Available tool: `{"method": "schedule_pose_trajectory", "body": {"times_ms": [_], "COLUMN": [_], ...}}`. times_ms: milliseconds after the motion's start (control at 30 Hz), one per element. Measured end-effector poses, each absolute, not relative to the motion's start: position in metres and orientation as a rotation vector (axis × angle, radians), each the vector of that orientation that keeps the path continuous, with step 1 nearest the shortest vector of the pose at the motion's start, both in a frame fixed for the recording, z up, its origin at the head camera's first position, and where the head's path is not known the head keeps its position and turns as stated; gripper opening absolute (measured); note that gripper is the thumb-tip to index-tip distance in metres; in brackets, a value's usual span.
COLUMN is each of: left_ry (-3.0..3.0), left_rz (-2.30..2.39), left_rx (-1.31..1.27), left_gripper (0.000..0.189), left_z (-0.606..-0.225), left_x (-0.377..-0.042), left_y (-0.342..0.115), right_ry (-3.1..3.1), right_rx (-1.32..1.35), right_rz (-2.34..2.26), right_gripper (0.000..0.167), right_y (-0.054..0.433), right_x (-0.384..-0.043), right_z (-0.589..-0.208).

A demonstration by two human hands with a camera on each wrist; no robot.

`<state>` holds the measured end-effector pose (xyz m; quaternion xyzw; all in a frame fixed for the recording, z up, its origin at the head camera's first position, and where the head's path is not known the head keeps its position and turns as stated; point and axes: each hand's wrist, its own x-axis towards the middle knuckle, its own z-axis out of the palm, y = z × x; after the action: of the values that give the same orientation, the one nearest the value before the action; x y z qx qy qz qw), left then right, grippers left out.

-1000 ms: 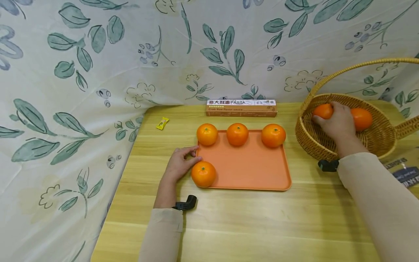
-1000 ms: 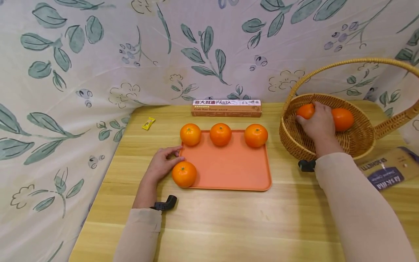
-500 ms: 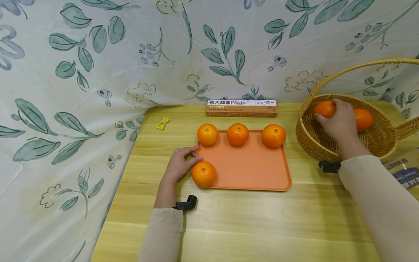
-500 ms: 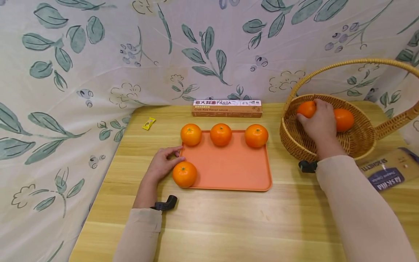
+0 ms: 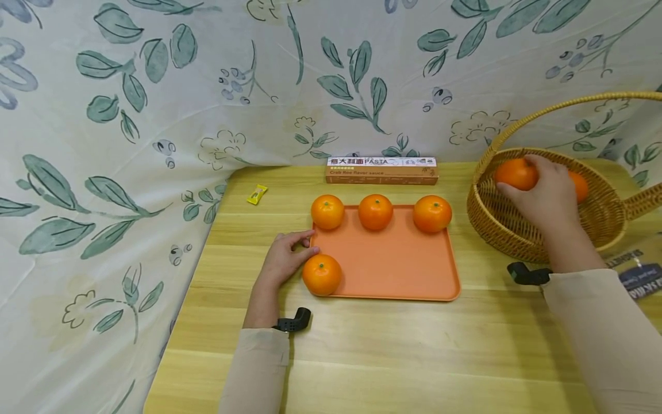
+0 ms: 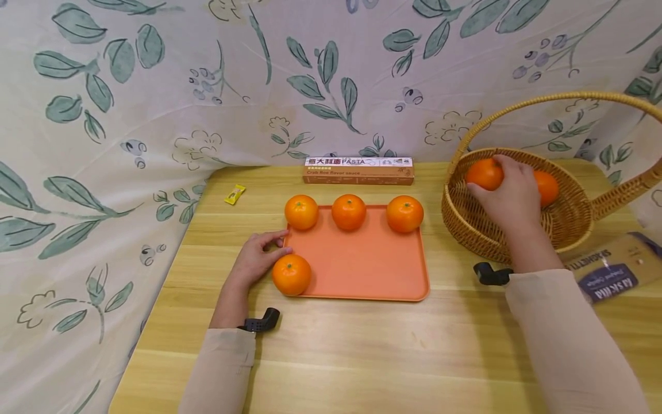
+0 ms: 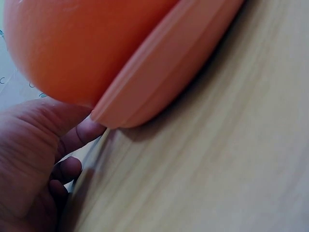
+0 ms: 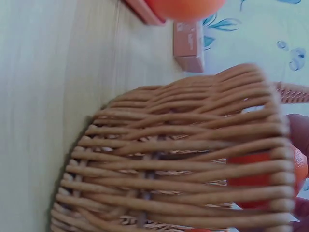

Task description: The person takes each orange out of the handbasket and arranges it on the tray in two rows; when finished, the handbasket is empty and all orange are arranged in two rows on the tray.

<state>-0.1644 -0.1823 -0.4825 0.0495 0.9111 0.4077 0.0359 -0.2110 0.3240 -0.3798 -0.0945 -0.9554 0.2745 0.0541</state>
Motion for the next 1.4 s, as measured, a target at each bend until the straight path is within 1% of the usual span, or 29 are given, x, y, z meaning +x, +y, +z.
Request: {"method": "schedule_pose_trajectory", "body": {"times_ms": [333, 433, 600, 733, 900, 1400], "left_ry": [2.800, 2.794, 2.799, 2.807, 2.808, 2.803], "left_rz": [1.271, 1.274, 1.260, 1.249, 1.261, 1.241], "left_rx": [0.153, 0.152, 0.135, 0.137, 0.147, 0.135], "left_gripper": [0.045, 0.046, 0.045, 0.045, 0.046, 0.045], "left_z": [-0.483, -0.483, -0.482, -0.482, -0.482, -0.483], "left_x": [-0.164, -0.164, -0.163, -0.163, -0.163, -0.165], "left_y": [-0.182, -0.182, -0.183, -0.183, -0.182, -0.182], "right_ry": [-2.865, -2.848, -2.771, -2.773, -2.809, -2.965], "right_rx": [-0.178, -0.128, 0.035, 0.143, 0.280, 0.507], "right_rz": [0.836, 0.840, 0.895, 0.959, 0.984, 1.117], "right_gripper": [0.085, 0.085, 0.084, 0.085, 0.081, 0.074], "right_y": [0.306, 0.292, 0.261, 0.237, 0.215, 0.164], "right_x": [-0.179, -0.168, -0.151, -0.138, -0.126, -0.103], "right_z": [-0.363, -0.357, -0.355, -0.358, -0.368, -0.399]}}
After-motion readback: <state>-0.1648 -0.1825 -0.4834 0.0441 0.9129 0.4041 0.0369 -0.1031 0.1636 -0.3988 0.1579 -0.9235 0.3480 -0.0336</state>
